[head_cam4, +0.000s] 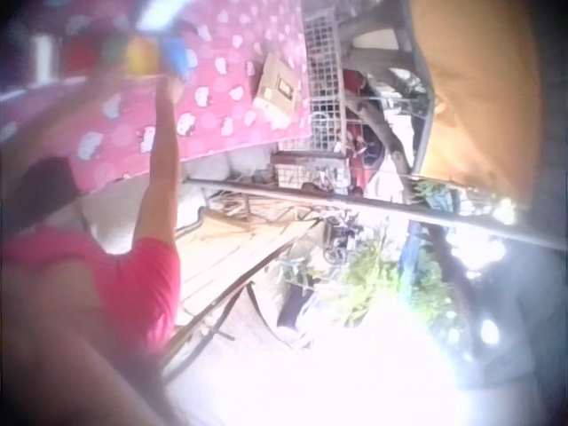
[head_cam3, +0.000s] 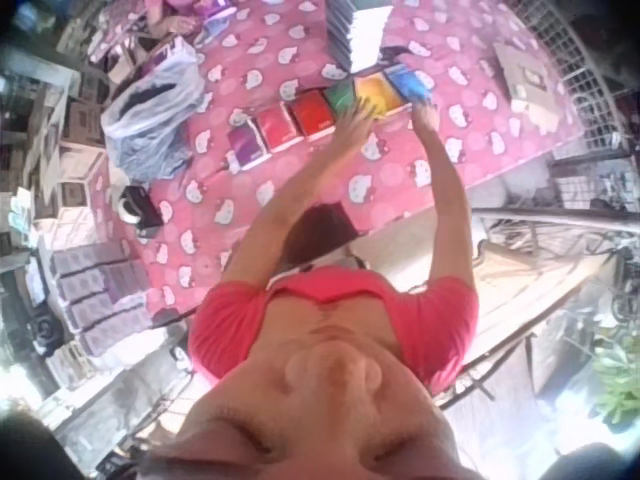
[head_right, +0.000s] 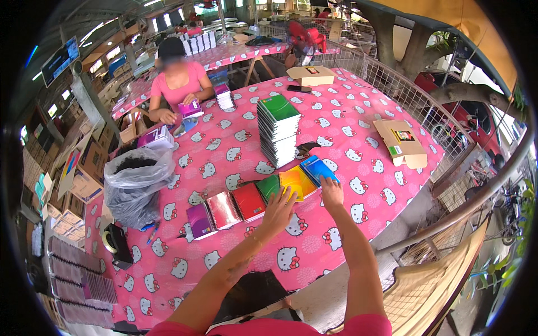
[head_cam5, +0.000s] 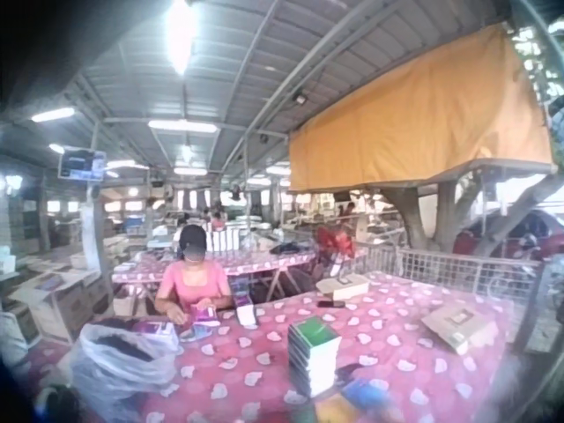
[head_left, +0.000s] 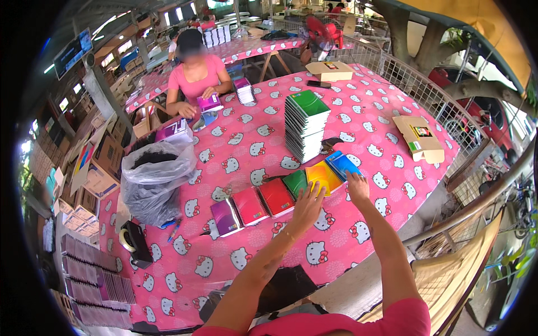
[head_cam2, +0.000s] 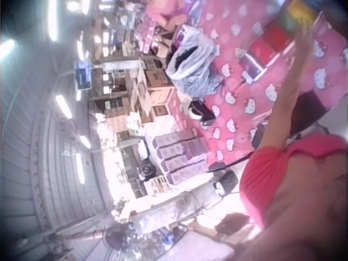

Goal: The person repeatedly picks up colorful spiral-bound notebooks, places them into clear plastic bags, and seals the bags using a tape dispenser. The person works at a table covered with a pink Hello Kitty tablecloth, handling notebooks one at a time.

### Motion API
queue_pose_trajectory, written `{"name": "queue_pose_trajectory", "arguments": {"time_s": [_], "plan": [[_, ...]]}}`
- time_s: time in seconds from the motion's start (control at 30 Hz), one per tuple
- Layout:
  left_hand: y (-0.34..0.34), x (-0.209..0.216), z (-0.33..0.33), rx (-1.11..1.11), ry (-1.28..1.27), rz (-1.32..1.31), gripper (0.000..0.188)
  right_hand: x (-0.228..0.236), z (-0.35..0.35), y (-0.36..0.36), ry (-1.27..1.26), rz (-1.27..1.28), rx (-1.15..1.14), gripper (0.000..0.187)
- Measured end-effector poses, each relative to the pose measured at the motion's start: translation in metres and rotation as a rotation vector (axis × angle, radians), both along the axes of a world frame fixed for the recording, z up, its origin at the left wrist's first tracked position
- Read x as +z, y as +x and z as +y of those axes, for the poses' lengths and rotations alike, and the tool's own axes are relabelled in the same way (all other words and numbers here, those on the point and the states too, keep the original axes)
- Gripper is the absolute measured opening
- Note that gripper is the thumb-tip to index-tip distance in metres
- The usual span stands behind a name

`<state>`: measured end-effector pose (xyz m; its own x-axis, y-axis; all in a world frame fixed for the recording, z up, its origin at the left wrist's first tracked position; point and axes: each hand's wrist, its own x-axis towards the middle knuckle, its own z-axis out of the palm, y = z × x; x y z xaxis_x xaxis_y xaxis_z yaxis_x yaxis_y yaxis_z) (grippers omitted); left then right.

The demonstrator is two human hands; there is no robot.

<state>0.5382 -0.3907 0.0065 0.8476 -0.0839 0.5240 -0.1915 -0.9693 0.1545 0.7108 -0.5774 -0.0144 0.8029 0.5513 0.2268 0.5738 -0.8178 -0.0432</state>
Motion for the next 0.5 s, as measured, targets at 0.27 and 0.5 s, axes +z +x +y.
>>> {"name": "queue_pose_trajectory", "arguments": {"time_s": [0.27, 0.5], "plan": [[-0.034, 0.038, 0.001, -0.044, -0.311, -0.118, 0.03, -0.02, -0.084, -0.081, 0.964, 0.406, 0.266, 0.028], [-0.154, -0.028, -0.035, -0.241, -0.16, 0.238, 0.038, -0.025, -0.026, -0.089, 0.692, 0.549, 0.315, 0.048]]}}
